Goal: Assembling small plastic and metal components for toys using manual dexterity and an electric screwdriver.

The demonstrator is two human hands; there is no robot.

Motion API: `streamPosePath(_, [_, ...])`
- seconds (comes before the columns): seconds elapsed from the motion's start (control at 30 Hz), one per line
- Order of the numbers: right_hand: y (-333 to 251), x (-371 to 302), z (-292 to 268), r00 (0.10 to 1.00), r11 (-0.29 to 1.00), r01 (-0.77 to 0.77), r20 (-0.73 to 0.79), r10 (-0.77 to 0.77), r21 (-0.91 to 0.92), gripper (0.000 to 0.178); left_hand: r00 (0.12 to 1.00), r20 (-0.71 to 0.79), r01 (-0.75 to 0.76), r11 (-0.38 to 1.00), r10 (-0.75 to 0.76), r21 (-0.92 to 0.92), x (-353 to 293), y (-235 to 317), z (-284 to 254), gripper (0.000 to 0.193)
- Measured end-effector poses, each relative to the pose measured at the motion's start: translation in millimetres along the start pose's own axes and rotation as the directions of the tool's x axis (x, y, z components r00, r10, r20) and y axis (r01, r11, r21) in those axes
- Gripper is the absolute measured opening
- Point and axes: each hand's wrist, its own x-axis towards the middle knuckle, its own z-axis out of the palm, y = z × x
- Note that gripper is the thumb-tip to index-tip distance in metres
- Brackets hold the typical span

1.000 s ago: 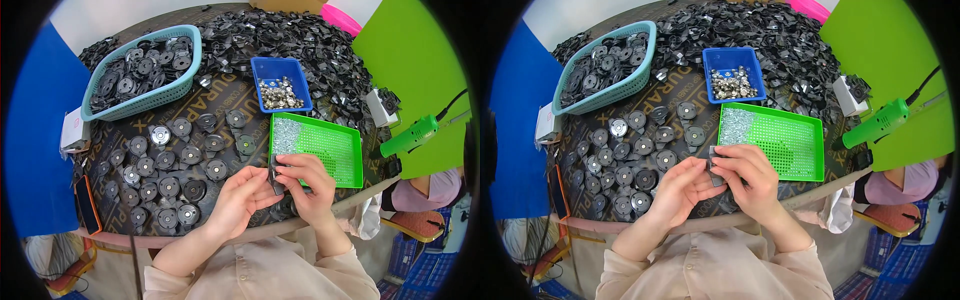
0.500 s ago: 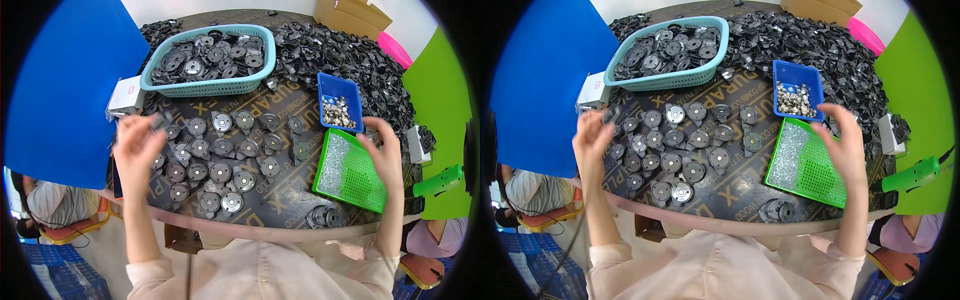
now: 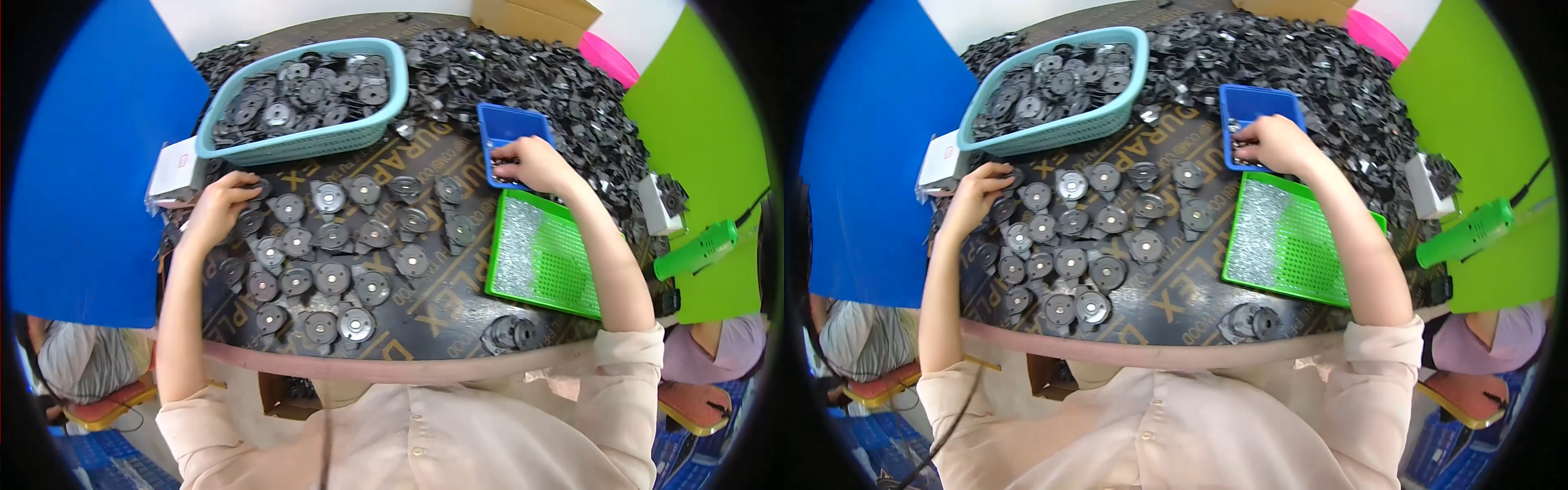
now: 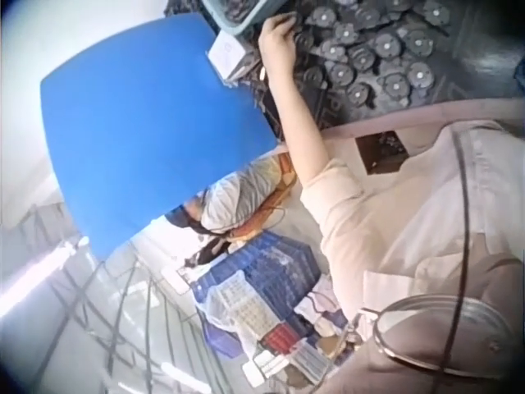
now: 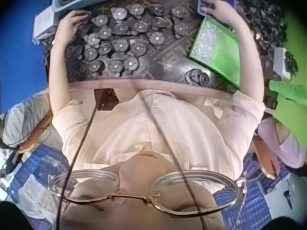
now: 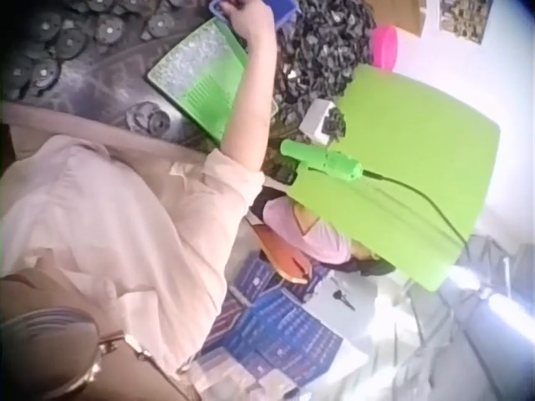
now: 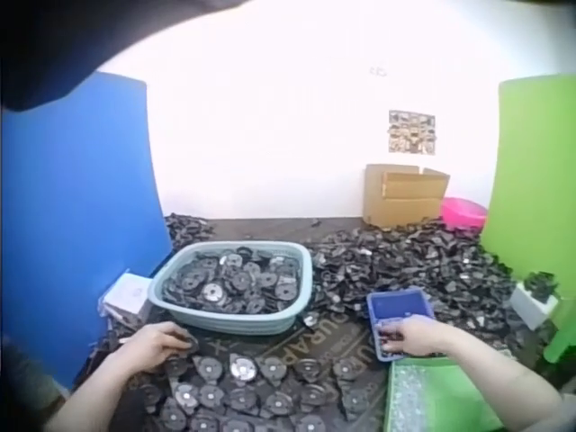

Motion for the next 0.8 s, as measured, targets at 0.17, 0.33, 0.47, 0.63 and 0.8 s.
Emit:
streamPosePath(0.17, [1.5, 1.7, 2.0, 0.99, 0.999, 0.022, -0.139, -0.016, 0.045, 0.015, 1.0, -0.019, 0.011, 0.997, -0.009, 0.075, -2.6, 11.0, -9.7, 0.047])
streamPosePath(0.33, [5.5, -4.6, 6.0, 0.963, 0.995, -0.063, -0.257, 0.082, 0.081, 0.015, 0.922, -0.349, -0.137, 0.985, 0.165, 0.102, 2.7, 100.4, 4.6, 0.027])
streamPosePath(0.47, [9.8, -4.5, 3.1, 0.873, 0.995, 0.018, -0.483, -0.063, -0.096, 0.018, 0.864, -0.082, -0.503, 0.849, 0.496, -0.162, -17.1, 243.2, 55.9, 0.029])
streamPosePath(0.63, [2.2, 1.5, 0.8, 0.913, 0.982, -0.077, -0.382, 0.139, 0.174, 0.018, 0.957, 0.071, -0.249, 0.918, 0.283, -0.307, -10.3, 303.1, 101.0, 0.048])
streamPosePath(0.8, [10.6, -18.5, -3.0, 0.897, 0.988, 0.015, -0.439, 0.055, 0.153, 0.02, 0.953, 0.071, -0.254, 0.9, 0.296, -0.353, -10.2, 305.3, 113.1, 0.044])
